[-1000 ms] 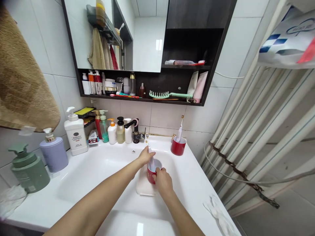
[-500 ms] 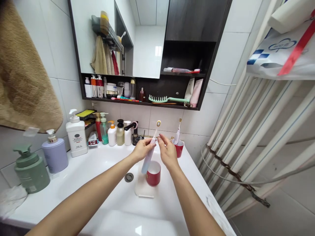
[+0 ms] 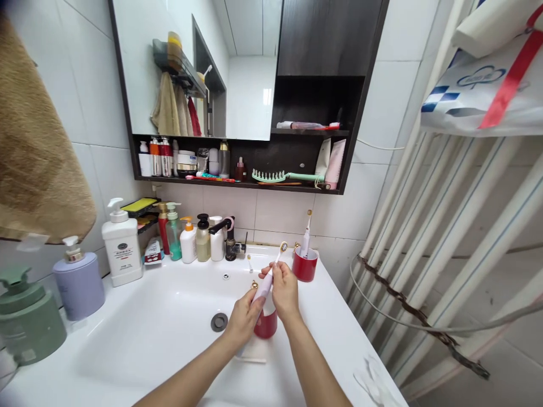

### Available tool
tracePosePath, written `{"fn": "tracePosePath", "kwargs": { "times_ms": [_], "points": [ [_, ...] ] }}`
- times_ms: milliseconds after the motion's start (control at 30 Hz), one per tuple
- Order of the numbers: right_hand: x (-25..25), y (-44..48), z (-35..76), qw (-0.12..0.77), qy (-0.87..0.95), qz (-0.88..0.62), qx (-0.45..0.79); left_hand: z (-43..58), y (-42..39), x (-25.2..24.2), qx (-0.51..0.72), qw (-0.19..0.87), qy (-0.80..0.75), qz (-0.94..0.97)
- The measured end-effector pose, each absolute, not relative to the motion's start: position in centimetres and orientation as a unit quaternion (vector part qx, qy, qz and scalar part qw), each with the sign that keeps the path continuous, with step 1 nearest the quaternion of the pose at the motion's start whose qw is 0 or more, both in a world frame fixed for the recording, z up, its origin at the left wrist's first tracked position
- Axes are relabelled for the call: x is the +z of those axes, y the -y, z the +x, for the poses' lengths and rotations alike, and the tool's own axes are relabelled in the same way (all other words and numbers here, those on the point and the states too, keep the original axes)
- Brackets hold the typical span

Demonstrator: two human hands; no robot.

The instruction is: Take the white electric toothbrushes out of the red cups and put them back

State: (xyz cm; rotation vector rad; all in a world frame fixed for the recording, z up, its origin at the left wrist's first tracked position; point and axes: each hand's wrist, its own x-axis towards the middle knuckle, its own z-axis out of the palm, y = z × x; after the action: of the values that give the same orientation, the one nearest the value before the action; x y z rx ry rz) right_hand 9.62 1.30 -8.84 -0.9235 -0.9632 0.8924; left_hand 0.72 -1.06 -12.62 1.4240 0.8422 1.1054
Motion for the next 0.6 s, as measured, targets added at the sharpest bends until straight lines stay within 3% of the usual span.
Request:
{"fn": "tracePosePath", "kwargs": {
  "times_ms": [267,467,600],
  "points": [
    [-11.6,-2.5,10.2,0.711,0.365,-0.432,0.419,1.6,-0.1,-14.3,0.432,0.537,-0.377,0.619],
    [-11.3,-2.3,10.7,0.721,0.300,-0.389,0.488,1.7,0.1,-14.0,0.317,0.773,-0.316,0.451],
    [-11.4,-2.3,10.8,0.720,0.291,-0.373,0.508,1.4,0.1,-14.4,0.296,0.787,-0.307,0.445]
  ]
}}
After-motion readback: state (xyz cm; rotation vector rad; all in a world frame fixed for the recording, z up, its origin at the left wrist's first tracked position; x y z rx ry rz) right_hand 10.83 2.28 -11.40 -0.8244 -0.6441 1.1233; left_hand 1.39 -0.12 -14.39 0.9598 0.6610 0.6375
